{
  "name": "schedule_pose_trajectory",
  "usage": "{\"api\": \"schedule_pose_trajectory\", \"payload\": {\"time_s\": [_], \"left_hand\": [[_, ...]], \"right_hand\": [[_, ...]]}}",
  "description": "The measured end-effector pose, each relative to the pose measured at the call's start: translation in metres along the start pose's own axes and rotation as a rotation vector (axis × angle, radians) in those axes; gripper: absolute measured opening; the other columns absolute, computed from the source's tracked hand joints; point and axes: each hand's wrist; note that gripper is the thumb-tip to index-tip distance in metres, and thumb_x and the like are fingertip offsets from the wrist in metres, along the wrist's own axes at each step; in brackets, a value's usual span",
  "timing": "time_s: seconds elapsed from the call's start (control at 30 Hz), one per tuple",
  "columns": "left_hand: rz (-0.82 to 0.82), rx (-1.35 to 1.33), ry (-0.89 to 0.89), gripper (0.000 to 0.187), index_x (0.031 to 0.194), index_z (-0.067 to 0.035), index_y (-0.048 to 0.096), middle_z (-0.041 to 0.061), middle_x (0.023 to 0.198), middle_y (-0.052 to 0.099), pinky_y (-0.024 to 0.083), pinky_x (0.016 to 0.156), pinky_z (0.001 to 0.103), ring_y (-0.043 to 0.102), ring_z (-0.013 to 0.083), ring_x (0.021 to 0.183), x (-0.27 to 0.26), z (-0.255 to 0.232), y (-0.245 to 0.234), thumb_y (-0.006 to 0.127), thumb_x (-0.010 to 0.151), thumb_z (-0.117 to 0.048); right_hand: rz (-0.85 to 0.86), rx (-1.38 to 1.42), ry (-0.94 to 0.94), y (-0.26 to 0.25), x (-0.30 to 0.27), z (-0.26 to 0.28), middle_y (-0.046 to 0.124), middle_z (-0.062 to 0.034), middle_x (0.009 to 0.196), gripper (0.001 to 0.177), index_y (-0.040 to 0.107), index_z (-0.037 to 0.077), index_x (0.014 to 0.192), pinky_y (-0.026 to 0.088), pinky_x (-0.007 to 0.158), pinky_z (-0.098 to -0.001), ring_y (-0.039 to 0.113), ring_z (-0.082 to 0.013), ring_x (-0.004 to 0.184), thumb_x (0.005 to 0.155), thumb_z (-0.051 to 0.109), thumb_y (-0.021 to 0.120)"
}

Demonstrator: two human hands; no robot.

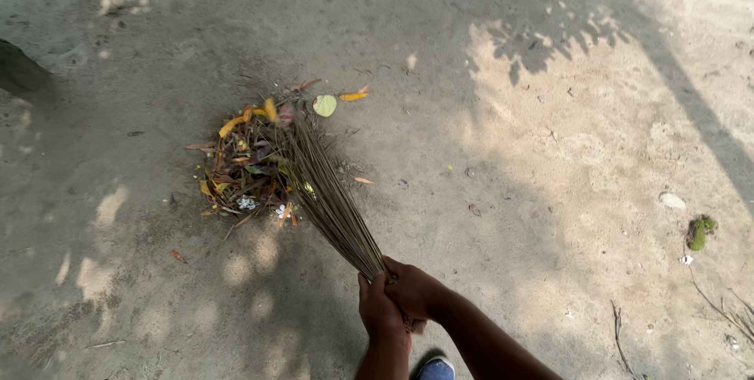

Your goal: The person sweeps dry leaves and debris into a pile on the ground by hand using a stick broom and then sweeps the ground along a path.

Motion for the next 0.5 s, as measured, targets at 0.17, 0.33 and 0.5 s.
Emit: {"api": "schedule_pose_trajectory", "payload": {"time_s": [0.17, 0.33, 0.5], "left_hand": [[0.104, 0.051, 0.011, 0.075, 0.164, -0.018, 0.01, 0.021, 0.144, 0.057, 0.056, 0.099, 0.041, 0.066, 0.0345, 0.122, -0.034, -0.021, -0.022, 0.046, 0.099, -0.024], [0.23, 0.168, 0.018, 0.072, 0.163, -0.016, 0.016, 0.021, 0.141, 0.058, 0.056, 0.1, 0.041, 0.067, 0.0325, 0.121, -0.061, -0.051, -0.037, 0.044, 0.098, -0.029], [0.265, 0.611, -0.105, 0.068, 0.162, -0.009, 0.011, 0.023, 0.14, 0.055, 0.056, 0.102, 0.043, 0.067, 0.0327, 0.119, -0.09, -0.085, -0.058, 0.041, 0.104, -0.032]], "right_hand": [[-0.109, 0.017, -0.042, 0.022, -0.043, 0.02, 0.076, -0.0107, 0.102, 0.073, 0.025, 0.017, 0.162, 0.058, 0.081, -0.0348, 0.072, -0.0185, 0.084, 0.094, 0.026, 0.053], [-0.138, 0.141, -0.015, 0.035, -0.086, 0.063, 0.073, -0.0116, 0.09, 0.069, 0.032, 0.019, 0.161, 0.056, 0.071, -0.0354, 0.067, -0.0193, 0.075, 0.095, 0.024, 0.05], [-0.17, 0.44, 0.136, 0.066, -0.134, 0.08, 0.067, -0.0186, 0.088, 0.061, 0.024, 0.019, 0.162, 0.048, 0.062, -0.039, 0.059, -0.0274, 0.071, 0.106, 0.028, 0.045]]}}
Point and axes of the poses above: each hand's wrist, its own x-axis towards the middle knuckle, its own y-axis out of the palm, z = x × y
